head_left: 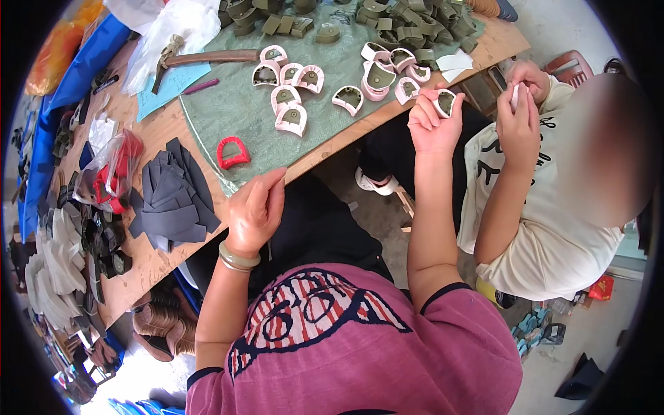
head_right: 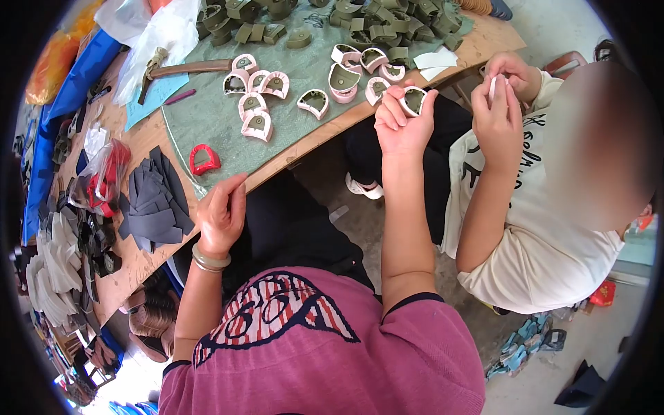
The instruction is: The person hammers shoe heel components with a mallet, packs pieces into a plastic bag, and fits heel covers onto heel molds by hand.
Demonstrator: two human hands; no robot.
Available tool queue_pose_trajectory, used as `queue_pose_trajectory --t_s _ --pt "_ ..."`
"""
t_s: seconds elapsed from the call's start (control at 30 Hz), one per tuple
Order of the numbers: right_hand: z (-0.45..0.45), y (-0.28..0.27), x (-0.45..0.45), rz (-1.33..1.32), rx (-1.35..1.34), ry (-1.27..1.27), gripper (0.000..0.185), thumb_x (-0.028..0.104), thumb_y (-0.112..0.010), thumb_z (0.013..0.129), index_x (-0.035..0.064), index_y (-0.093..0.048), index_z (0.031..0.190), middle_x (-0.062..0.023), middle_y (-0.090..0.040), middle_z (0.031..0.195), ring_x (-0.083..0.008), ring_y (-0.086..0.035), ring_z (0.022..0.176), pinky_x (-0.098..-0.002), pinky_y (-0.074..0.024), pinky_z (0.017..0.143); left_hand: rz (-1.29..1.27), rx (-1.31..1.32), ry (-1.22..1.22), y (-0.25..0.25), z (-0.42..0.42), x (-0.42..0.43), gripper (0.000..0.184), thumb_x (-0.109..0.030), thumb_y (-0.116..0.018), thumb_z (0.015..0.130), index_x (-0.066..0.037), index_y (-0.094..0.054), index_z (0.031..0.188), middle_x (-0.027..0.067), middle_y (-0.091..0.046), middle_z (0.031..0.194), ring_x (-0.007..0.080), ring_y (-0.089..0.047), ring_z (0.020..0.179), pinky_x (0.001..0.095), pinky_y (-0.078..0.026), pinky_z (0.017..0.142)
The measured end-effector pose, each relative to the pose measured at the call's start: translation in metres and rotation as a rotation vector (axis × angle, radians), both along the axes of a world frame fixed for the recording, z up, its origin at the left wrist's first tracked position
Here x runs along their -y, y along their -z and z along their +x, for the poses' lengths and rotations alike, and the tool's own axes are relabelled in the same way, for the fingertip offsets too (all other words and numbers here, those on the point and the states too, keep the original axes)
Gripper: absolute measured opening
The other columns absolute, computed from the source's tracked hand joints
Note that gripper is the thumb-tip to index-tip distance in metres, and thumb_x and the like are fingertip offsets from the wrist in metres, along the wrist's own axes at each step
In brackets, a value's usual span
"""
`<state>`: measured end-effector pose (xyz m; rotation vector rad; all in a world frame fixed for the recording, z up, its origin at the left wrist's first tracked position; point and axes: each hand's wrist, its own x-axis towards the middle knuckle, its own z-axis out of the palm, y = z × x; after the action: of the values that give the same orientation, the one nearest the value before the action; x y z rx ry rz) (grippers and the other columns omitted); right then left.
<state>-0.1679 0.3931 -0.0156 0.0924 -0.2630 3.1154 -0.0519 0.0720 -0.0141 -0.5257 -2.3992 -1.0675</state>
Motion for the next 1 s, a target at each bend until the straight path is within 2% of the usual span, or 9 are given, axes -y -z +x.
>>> queue_pose_trajectory --t_s 0.23,0.8,0.9,0.93,1.0 --pt "0.007 0.007 0.003 0.053 -0.008 0.041 0.051 0.05 -0.046 0.102 0.001 -0.06 0.105 -0.011 -0.052 0.084 -0.0085 -0.034 0.044 -0.0214 -0.0271 0.038 -0.012 0.011 0.005 -0.002 0.001 0.001 0.022 0.004 -0.069 0.085 -0.003 -0.065 0.105 0.0113 -0.063 0.074 0.0263 -0.063 0.061 0.0338 -0.049 0.055" --pt "0.012 -0.001 0.017 0.099 -0.017 0.052 0.05 0.049 -0.045 0.103 0.0017 -0.06 0.107 -0.0104 -0.052 0.084 -0.0085 -0.034 0.045 -0.0209 -0.0265 0.039 0.001 0.005 0.037 -0.002 0.0 0.003 0.022 0.003 -0.07 0.084 -0.003 -0.064 0.105 0.0112 -0.064 0.075 0.0275 -0.063 0.062 0.0353 -0.05 0.055" --pt "0.016 -0.01 0.024 0.34 -0.068 0.16 0.047 0.047 -0.045 0.104 0.0023 -0.06 0.108 -0.0114 -0.056 0.087 -0.0089 -0.036 0.046 -0.0211 -0.0279 0.042 0.013 -0.001 0.039 -0.001 -0.001 0.004 0.023 0.002 -0.07 0.084 -0.003 -0.064 0.105 0.0109 -0.063 0.074 0.0275 -0.063 0.062 0.0357 -0.05 0.055" --pt "0.016 -0.014 0.029 0.339 -0.07 0.151 0.047 0.047 -0.045 0.104 0.0023 -0.06 0.108 -0.0114 -0.056 0.087 -0.0089 -0.036 0.046 -0.0211 -0.0279 0.042 0.018 -0.008 0.041 -0.001 -0.001 0.004 0.022 0.003 -0.069 0.085 -0.003 -0.064 0.105 0.0114 -0.063 0.074 0.0272 -0.062 0.061 0.035 -0.049 0.054" --pt "0.019 -0.023 0.044 0.701 -0.064 0.407 0.043 0.043 -0.047 0.104 0.0028 -0.06 0.111 -0.012 -0.06 0.091 -0.0094 -0.04 0.048 -0.0223 -0.0307 0.045 0.031 -0.016 0.055 -0.001 0.0 0.003 0.019 0.005 -0.068 0.086 -0.002 -0.065 0.104 0.0125 -0.062 0.074 0.0267 -0.061 0.059 0.0338 -0.047 0.054"
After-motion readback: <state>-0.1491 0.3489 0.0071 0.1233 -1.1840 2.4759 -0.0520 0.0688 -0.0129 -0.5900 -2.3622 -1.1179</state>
